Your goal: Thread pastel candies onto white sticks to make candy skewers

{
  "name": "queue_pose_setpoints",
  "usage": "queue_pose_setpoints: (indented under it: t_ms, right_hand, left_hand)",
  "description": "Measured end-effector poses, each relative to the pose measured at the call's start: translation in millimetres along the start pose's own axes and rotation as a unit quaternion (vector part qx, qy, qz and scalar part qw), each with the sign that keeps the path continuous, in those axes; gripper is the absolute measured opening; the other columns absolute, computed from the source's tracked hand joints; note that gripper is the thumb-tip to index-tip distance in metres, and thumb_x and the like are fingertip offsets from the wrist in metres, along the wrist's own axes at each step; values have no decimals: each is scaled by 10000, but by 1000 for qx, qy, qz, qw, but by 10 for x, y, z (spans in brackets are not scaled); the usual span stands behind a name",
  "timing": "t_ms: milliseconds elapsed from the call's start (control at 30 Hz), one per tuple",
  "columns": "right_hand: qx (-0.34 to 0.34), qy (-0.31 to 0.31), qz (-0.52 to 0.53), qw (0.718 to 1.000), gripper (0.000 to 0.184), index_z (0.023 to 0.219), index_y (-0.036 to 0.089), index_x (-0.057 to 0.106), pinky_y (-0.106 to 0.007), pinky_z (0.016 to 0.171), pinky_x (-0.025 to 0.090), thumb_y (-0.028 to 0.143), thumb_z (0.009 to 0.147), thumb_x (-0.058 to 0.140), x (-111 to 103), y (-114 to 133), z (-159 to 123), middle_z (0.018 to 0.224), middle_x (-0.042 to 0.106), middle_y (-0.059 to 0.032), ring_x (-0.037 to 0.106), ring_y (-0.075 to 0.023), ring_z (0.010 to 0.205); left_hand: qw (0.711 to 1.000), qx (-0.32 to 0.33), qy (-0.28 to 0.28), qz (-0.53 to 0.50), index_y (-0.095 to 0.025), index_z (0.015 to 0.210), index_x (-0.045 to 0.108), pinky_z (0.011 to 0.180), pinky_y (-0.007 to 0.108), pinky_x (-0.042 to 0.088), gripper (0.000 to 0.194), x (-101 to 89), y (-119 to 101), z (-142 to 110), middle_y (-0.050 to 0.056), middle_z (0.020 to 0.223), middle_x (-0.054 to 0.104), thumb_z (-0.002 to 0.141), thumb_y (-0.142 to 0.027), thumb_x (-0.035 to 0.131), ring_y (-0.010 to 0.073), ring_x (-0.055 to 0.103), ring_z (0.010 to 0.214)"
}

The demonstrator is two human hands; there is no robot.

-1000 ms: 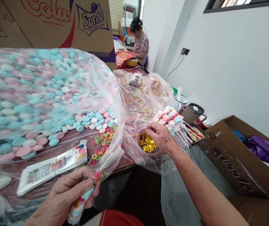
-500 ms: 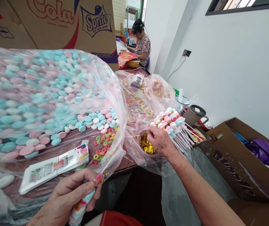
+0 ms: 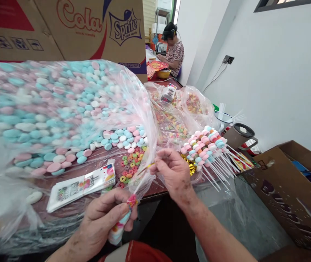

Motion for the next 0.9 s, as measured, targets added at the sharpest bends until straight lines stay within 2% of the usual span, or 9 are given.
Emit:
queue_pose_setpoints:
  t_ms: [133, 267, 400, 533, 667, 733, 800, 833, 900]
  right_hand:
    - [70, -1, 100, 993, 179, 872, 204, 612, -183, 502, 496, 253, 748, 731, 419, -231, -263, 666, 650, 40, 617, -93, 553]
    - [114, 53, 144, 982, 122, 828, 189, 618, -150, 367, 409, 236, 766, 712, 600, -319, -403, 606, 588, 64, 500, -52, 411]
    - [128, 120, 154, 972, 101, 834, 186, 608, -202, 367, 466, 255, 806, 678, 645, -310, -464, 566, 562, 66, 511, -80, 394]
    - [122, 114, 140, 976, 107, 854, 195, 596, -216, 397, 492, 251, 808, 675, 619, -313, -474, 608, 587, 55, 556, -99, 455]
    - [108, 131, 69, 983, 75, 874, 204, 585, -235, 462, 507, 266, 846, 616, 593, -319, -466, 638, 596, 47, 566, -105, 489]
    - [43, 152, -43, 987, 56, 886, 202, 597, -262, 553, 523, 245, 875, 564, 580, -289, -455, 690, 617, 23, 588, -120, 561]
    - [-87, 148, -207, 963, 108, 878, 186, 621, -292, 656, 512, 201, 894, 516, 573, -221, -444, 758, 634, -20, 600, -150, 686]
    - [-159, 135, -291, 934, 147, 858, 173, 631, -304, 681, 496, 177, 900, 491, 577, -184, -445, 772, 631, -40, 589, -166, 728]
    - [-282, 112, -422, 854, 231, 786, 150, 630, -322, 667, 459, 138, 911, 437, 597, -127, -453, 738, 602, -62, 545, -189, 735]
  left_hand:
    - [999, 19, -30, 12, -139, 774, 621, 502, 181, 431, 229, 34, -32, 27, 51, 723, 688, 834, -350, 684, 105, 597, 555]
    - [996, 40, -81, 6, -148, 785, 584, 457, 154, 399, 216, -67, -47, 43, 23, 689, 663, 840, -340, 668, 85, 573, 520]
    - [991, 72, -115, -4, -164, 819, 556, 466, 148, 413, 184, -126, -39, 61, -2, 672, 655, 833, -308, 668, 80, 587, 512]
    - [985, 77, -152, -21, -189, 875, 538, 466, 167, 439, 190, -144, -24, 77, -21, 657, 654, 809, -291, 683, 92, 594, 488]
    - [982, 70, -177, 14, -173, 813, 565, 482, 174, 456, 175, -189, -26, 85, -13, 640, 649, 808, -302, 682, 95, 598, 502]
    - [979, 58, -195, 18, -177, 817, 567, 461, 163, 435, 172, -225, -19, 101, -23, 598, 637, 817, -314, 671, 93, 584, 484]
    - [976, 40, -212, 28, -180, 817, 565, 428, 150, 399, 183, -253, -7, 135, -30, 555, 624, 824, -337, 661, 92, 564, 456]
    - [975, 32, -217, 36, -179, 809, 563, 415, 147, 383, 194, -260, -4, 158, -31, 537, 618, 823, -347, 659, 92, 556, 442]
    - [975, 22, -218, 46, -177, 786, 554, 404, 148, 368, 214, -257, -10, 214, -29, 505, 611, 816, -364, 654, 93, 538, 419]
Point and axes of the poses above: each hand's wrist, its own z-axis towards the middle knuckle, its own x-axis out of the palm, y = z × x, the point moved 4 cm from there along z, towards the middle knuckle
